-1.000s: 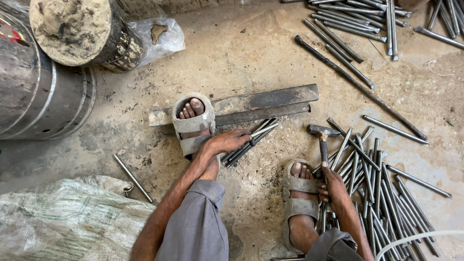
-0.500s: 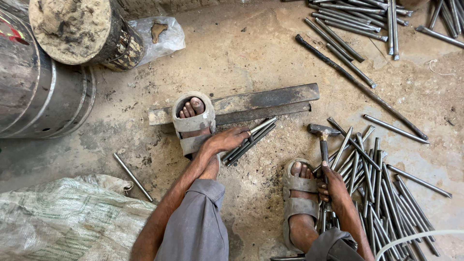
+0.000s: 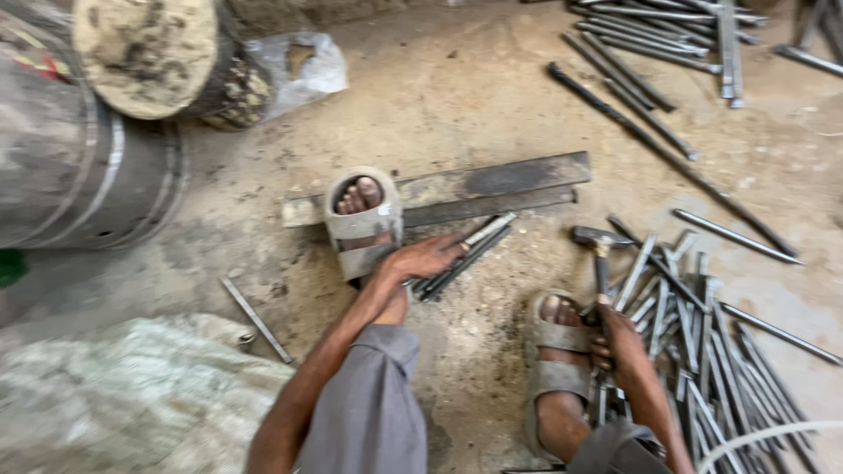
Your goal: The person sits on the floor and uses a hammer to repeatedly strike the ends of metal rods placed on a metal bar, shaping them into points. The person handles the rods one at a time, striking each end multiple times before moving to the next rod.
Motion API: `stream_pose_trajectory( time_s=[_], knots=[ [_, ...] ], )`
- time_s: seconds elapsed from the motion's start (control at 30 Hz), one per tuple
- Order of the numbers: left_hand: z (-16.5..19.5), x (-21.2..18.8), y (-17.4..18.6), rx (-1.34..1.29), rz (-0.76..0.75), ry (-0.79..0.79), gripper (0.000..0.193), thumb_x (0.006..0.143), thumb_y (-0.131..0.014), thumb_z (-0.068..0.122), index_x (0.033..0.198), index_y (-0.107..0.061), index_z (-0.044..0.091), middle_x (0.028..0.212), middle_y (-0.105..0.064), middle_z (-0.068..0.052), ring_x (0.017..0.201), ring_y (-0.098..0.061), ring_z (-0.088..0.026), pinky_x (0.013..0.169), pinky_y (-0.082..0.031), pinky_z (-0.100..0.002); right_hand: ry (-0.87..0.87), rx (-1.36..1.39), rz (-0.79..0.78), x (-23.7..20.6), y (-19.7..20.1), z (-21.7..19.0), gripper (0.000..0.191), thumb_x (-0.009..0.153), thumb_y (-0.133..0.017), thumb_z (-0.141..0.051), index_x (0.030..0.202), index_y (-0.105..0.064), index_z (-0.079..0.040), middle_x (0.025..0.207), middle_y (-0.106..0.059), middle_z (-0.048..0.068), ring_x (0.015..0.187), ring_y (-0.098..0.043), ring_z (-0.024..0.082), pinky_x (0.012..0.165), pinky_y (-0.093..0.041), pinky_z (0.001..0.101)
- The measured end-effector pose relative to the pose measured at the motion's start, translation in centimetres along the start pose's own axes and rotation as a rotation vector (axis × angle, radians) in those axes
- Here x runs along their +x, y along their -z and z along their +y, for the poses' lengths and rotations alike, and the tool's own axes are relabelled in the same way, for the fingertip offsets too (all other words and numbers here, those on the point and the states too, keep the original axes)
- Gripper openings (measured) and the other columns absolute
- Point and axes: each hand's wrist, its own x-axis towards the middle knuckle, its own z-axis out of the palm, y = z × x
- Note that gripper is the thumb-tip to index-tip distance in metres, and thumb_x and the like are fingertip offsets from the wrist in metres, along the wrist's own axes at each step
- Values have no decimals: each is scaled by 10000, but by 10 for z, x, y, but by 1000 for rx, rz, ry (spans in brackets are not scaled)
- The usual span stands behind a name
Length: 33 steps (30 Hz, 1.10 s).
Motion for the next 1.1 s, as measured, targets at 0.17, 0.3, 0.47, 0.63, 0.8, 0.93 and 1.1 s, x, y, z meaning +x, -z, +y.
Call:
stream_pose_trajectory(
  time_s=[0.17, 0.3, 0.47, 0.63, 0.8, 0.93, 1.1],
  knots=[
    [8, 12, -3, -11, 46, -138, 631, 1031, -391, 543, 1413, -593, 83, 1464, -596, -184, 1348, -553, -364, 1126, -417, -470, -4, -14, -61, 18, 15, 6, 367, 1087, -474, -448, 952, -536, -112, 601, -307, -44, 424, -269, 99, 350, -180, 272],
    [19, 10, 0, -30, 14, -137, 553, 1060, -332, 475, 1365, -633, 126, 1384, -669, -168, 1219, -631, -366, 1063, -470, -518, -33, -12, -98, 28, 21, 6, 357, 1113, -446, -457, 935, -479, -149, 607, -317, -39, 425, -253, 97, 362, -169, 275],
    [30, 4, 3, 49, -26, -44, 592, 1065, -273, 480, 1479, -523, 139, 1574, -400, -203, 1458, -341, -397, 1174, -282, -604, -56, -64, -100, 28, 19, -2, 426, 1135, -439, -488, 917, -462, -123, 622, -276, -47, 443, -221, 96, 385, -152, 287],
    [37, -3, 3, -114, 36, -42, 697, 1024, -299, 541, 1579, -385, 128, 1637, -347, -208, 1523, -307, -381, 1200, -260, -645, -60, -104, -71, 17, 11, -11, 410, 1140, -434, -472, 928, -459, -122, 633, -281, -42, 462, -219, 96, 394, -152, 292],
    [38, -7, 4, -110, 81, -60, 736, 1020, -300, 594, 1600, -308, 141, 1663, -259, -203, 1538, -217, -400, 1193, -208, -671, -52, -100, -47, 6, 4, -15, 379, 1148, -425, -433, 911, -417, -138, 636, -291, -41, 466, -231, 97, 390, -157, 294],
    [41, -8, 6, -86, -14, -59, 653, 1021, -308, 521, 1562, -397, 166, 1531, -460, -203, 1389, -460, -381, 1108, -374, -650, -47, -78, -47, 5, 3, -14, 387, 1145, -439, -438, 888, -399, -150, 629, -285, -52, 460, -237, 86, 388, -160, 281],
    [48, -9, 9, -163, -160, 74, 572, 1064, -271, 460, 1470, -518, 141, 1309, -626, -149, 1111, -632, -273, 937, -557, -571, -37, -53, -68, 8, 5, -10, 374, 1127, -450, -449, 888, -410, -164, 617, -283, -60, 441, -235, 80, 375, -153, 268]
  ],
)
